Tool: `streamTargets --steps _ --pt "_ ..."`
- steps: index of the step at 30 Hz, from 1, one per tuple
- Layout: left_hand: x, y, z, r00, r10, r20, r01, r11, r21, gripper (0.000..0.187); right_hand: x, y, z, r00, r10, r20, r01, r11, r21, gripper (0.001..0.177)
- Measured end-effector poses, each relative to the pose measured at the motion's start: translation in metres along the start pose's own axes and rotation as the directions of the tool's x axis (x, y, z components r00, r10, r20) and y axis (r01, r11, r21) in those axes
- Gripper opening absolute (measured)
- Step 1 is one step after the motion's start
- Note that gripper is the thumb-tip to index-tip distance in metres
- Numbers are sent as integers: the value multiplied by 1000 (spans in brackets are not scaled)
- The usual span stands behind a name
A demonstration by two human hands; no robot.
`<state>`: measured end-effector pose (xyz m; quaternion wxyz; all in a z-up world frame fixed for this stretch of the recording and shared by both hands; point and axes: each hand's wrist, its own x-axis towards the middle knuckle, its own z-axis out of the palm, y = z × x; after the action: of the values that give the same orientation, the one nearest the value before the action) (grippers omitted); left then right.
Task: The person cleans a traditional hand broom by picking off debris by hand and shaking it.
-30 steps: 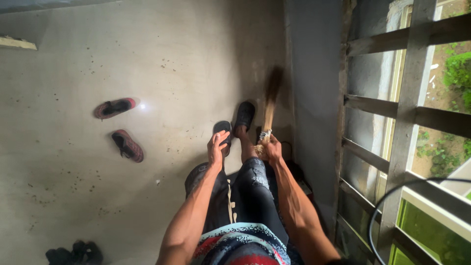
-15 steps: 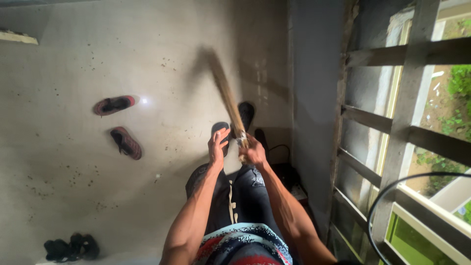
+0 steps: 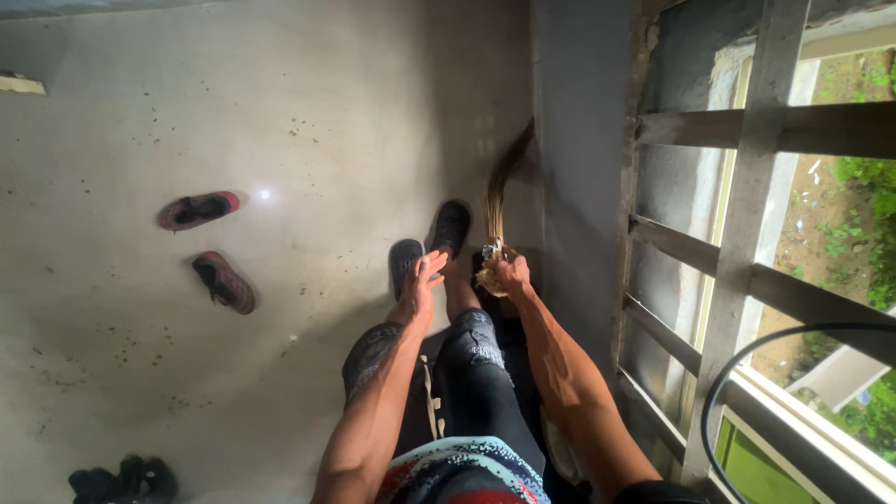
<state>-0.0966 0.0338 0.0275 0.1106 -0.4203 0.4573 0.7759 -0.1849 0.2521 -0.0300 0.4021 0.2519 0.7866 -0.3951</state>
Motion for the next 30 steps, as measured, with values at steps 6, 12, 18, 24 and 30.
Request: streamTargets --steps 6,12,18,24,30 --pt "11 2 16 999 10 32 -9 999 -37 61 -23 14 -31 995 -11 104 -29 927 375 63" --pt "22 -9 23 999 18 28 -17 999 -38 61 -35 30 -53 969 223 -103 -167 906 390 78" --pt "22 -2 28 999 18 33 -18 1000 -22 61 -10 32 -26 935 -315 163 175 810 560 77" --pt "22 13 36 999 -2 38 3 999 -35 61 -47 -37 -24 985 -136 107 129 989 72 84" --pt "26 15 33 1000 19 2 -18 998 -53 64 -47 -32 -21 999 -36 -18 40 954 298 86"
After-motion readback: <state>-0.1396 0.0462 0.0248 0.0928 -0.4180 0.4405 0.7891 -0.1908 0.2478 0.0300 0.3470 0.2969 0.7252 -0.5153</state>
